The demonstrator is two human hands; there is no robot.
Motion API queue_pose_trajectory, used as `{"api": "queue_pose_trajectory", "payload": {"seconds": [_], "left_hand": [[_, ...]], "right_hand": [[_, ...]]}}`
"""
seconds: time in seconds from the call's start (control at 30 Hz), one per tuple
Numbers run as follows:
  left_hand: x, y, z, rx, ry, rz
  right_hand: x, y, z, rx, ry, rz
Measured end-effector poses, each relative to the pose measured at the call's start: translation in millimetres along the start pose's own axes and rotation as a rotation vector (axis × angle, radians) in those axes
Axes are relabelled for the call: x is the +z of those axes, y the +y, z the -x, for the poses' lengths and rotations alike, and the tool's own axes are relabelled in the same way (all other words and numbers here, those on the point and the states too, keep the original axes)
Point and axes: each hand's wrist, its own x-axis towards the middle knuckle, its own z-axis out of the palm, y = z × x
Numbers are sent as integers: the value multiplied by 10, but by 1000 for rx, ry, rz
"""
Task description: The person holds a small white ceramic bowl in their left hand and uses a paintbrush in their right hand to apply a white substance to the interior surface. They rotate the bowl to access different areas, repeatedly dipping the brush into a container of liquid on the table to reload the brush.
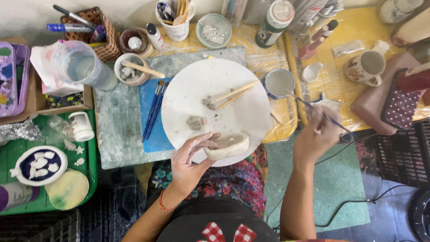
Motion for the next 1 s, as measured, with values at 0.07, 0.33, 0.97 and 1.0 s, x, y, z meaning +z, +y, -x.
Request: {"api": "queue_pose_trajectory", "payload": {"seconds": [0.07,0.33,0.97,1.0], "left_hand": [[3,-1,-3,-1,2,-17],[-8,6,-27,-14,41,-45],[8,19,-26,-12,68,-68],[4,24,-26,-21,72,-72]], "right_hand": [[157,-4,-155,77,-52,-80],[392,114,-98,56,-138,-4],[-201,-812,613,169,-35,-665],[-210,-785,617,159,-11,-657]]}}
